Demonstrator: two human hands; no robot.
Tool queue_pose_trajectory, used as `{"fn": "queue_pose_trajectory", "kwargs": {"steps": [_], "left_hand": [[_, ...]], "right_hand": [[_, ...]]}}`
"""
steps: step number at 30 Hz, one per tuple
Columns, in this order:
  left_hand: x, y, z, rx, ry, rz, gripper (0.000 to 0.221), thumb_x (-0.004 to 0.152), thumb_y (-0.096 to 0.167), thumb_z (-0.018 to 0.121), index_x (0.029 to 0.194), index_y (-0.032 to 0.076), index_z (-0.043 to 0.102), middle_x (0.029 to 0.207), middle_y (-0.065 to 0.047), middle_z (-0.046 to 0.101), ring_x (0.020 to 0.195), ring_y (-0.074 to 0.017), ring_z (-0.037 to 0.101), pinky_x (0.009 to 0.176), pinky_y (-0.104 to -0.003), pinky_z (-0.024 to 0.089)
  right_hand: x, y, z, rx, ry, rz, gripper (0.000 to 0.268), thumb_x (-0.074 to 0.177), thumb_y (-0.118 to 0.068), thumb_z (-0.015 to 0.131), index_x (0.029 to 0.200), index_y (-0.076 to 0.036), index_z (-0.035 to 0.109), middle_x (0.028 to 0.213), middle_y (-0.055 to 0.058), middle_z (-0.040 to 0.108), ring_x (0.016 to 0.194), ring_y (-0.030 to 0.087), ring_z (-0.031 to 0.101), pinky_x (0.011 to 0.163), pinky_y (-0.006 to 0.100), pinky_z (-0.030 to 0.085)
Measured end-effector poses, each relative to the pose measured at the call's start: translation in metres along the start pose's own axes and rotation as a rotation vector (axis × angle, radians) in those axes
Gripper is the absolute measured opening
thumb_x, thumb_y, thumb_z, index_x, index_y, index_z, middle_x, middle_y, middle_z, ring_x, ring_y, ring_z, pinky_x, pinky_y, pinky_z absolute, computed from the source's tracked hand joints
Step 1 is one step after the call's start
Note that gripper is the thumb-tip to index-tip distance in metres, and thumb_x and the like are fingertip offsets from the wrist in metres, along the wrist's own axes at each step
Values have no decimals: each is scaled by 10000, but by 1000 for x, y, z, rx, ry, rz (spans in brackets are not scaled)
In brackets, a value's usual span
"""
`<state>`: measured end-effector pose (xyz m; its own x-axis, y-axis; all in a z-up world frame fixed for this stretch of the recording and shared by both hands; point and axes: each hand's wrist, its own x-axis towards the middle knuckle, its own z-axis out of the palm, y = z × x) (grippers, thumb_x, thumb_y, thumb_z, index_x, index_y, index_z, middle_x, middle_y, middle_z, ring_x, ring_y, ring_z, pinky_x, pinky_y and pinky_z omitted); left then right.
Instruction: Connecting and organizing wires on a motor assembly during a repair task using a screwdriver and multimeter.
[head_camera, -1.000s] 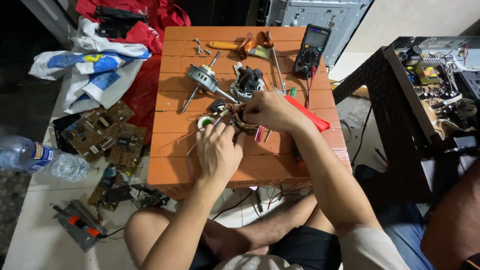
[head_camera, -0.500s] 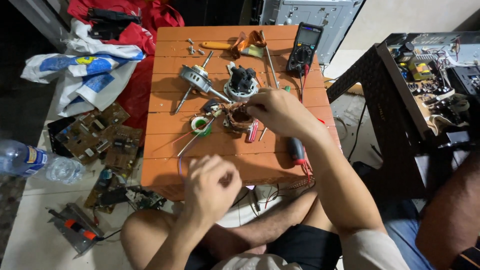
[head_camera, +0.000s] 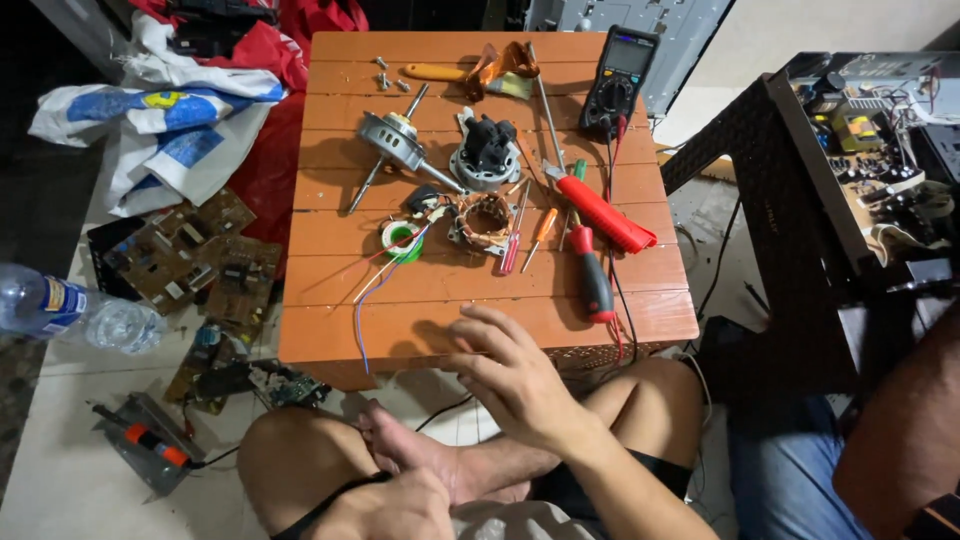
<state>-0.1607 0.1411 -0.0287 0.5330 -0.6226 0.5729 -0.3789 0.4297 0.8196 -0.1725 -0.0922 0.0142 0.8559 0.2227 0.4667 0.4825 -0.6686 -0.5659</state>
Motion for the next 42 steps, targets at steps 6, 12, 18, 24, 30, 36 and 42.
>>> {"fn": "queue_pose_trajectory", "kwargs": {"steps": [6, 12, 18, 24, 30, 36, 42], "left_hand": [[120, 48, -19, 43, -9, 42, 103, 709, 59, 660, 654, 146, 654, 651, 14, 671, 569, -135, 586, 593, -261, 470], [178, -68, -55, 995, -105, 223, 350, 875, 43, 690, 1225, 34, 689, 1246, -69, 724, 1240, -266, 618, 1098, -439, 447], [190, -114, -61, 1035, -205, 205, 228, 860, 89, 763, 1087, 84, 754, 1161, -38, 761, 1242, -225, 612, 1089, -435, 379], [193, -104, -56, 1028, -178, 204, 189, 856, 79, 733, 1045, 77, 743, 1086, -23, 744, 1185, -235, 604, 1060, -418, 363], [195, -100, -54, 1031, -179, 244, 170, 839, 66, 705, 1007, 73, 731, 1027, -26, 714, 1133, -233, 590, 1028, -420, 368], [195, -97, -52, 1069, -163, 268, 129, 869, 98, 682, 993, 72, 709, 1022, -33, 691, 1110, -247, 585, 991, -417, 384], [189, -135, -63, 1176, -220, 260, 91, 945, 283, 682, 1000, 223, 723, 1050, 43, 680, 1217, -179, 567, 1024, -430, 373]], "right_hand": [[-12, 1, 8, -78, 157, -32, 140, 931, -55, 608, 1033, 10, 679, 1167, 140, 683, 1241, 372, 597, 1073, 498, 482], [-15, 5, 15, -80, 254, -22, 189, 880, 23, 605, 1058, 4, 667, 1132, 90, 756, 1138, 259, 676, 1104, 453, 471], [-23, 17, 19, 30, 288, -51, 306, 778, 121, 579, 1062, 26, 640, 1114, 151, 754, 991, 296, 670, 899, 360, 575], [-23, 15, 33, 114, 276, -158, 224, 768, 145, 558, 948, 36, 637, 720, 105, 532, 659, 263, 471, 674, 359, 444], [-28, 5, 35, 254, 316, -19, 264, 759, 140, 520, 956, 19, 646, 726, 84, 510, 654, 230, 439, 641, 331, 415], [-12, -11, -3, 256, 321, 22, 283, 724, 118, 530, 949, 1, 657, 751, 86, 567, 659, 224, 495, 625, 320, 435], [78, 7, -76, 79, 394, 10, 214, 983, 39, 470, 892, -36, 648, 671, 66, 544, 554, 211, 510, 567, 334, 460]]}}
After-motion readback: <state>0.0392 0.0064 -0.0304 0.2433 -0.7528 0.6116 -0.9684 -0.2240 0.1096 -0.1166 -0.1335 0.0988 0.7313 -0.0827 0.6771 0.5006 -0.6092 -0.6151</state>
